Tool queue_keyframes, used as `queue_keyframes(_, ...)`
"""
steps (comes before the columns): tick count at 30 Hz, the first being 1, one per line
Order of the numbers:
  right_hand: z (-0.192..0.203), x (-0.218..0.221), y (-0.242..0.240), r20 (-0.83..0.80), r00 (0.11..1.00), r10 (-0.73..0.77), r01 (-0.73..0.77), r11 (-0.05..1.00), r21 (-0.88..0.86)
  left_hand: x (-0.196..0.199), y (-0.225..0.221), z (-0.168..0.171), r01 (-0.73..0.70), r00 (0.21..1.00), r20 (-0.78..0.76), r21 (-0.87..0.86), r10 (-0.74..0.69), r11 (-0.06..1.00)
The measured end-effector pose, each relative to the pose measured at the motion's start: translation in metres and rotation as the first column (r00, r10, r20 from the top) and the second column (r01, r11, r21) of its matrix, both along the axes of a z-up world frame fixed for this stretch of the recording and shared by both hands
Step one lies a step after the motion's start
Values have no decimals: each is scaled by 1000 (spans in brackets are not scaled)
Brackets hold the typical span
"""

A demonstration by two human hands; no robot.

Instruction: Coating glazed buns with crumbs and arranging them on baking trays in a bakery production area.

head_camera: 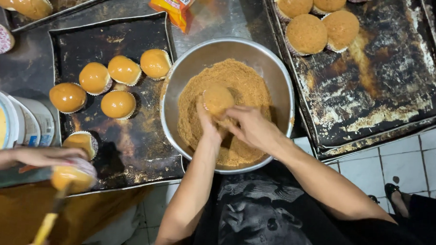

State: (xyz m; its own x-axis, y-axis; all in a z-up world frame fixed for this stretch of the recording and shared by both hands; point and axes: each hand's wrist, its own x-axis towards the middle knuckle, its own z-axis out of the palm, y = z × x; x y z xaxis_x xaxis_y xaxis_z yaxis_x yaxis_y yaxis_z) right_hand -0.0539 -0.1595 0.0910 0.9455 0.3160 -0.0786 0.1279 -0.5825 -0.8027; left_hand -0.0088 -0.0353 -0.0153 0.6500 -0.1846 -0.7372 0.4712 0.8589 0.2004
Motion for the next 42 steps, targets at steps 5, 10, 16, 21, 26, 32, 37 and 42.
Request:
queue_keyframes(5,75,6,-7,64,979,-193,189,980,67,-2,-9,29,78,995,53,65,-81,995)
queue_keyframes(10,7,8,-51,82,958,-275,277,961,-12,2,15,25,76,989,100,280,-107,957)
queue_keyframes(16,-1,-14,-58,-136,973,-186,151,961,-231,34,56,50,-326,436,292,933,-851,153)
queue_keyframes(21,14,-8,-51,-126,964,-233,216,967,-132,47,76,51,-502,301,253,862,-920,73)
queue_keyframes(26,9,-9,-58,-194,950,-244,224,967,-119,31,68,33,-573,90,129,818,-988,55)
queue_keyframes(32,45,-3,-35,-280,945,-166,146,985,-93,19,53,37,20,841,390,672,-376,740)
queue_keyframes(37,47,-5,-2,-445,857,-260,332,939,91,3,14,73,-105,992,74,88,98,991)
queue_keyframes(42,34,-3,2,-239,846,-477,531,795,293,-1,-19,80,57,993,90,246,-81,968)
